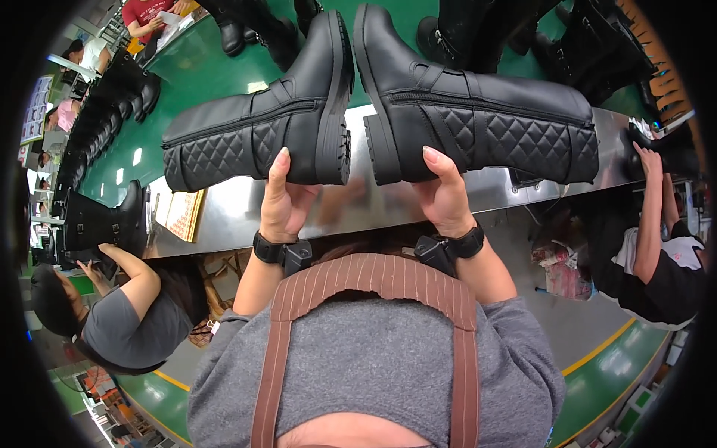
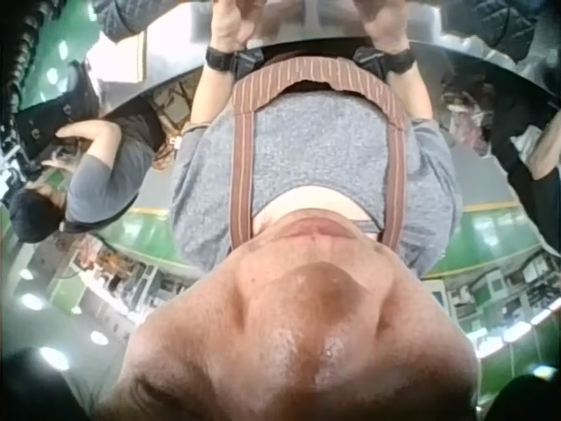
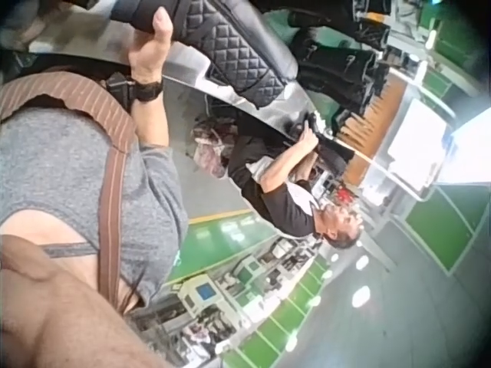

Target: Inspecting, zipping, and pairing black boots on a factory assembly line.

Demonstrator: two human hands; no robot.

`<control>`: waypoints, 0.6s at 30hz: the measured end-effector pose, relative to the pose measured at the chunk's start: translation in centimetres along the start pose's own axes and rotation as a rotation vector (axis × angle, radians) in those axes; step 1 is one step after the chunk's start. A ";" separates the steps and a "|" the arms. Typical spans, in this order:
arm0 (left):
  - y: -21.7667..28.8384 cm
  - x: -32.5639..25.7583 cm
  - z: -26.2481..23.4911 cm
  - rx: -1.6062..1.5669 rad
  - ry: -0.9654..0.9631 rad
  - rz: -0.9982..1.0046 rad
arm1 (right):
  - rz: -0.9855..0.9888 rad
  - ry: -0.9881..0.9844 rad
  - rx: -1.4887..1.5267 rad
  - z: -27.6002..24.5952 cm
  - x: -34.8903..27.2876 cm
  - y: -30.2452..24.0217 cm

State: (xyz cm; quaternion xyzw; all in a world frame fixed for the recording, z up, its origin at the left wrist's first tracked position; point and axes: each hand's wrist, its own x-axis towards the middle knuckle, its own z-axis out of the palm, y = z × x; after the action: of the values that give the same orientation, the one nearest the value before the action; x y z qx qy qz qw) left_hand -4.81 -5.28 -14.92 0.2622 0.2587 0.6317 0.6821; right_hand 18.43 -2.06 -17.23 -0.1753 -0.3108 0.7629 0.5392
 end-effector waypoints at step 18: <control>-2.6 2.6 -1.7 0.695 0.111 0.015 | -0.313 0.018 -1.138 1.0 3.6 0.3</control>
State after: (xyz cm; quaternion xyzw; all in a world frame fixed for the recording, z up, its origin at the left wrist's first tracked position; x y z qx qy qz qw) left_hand -3.91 -2.84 -18.03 0.4458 0.4930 0.5242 0.5324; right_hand 16.32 0.94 -16.41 -0.3956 -0.6888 0.3861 0.4690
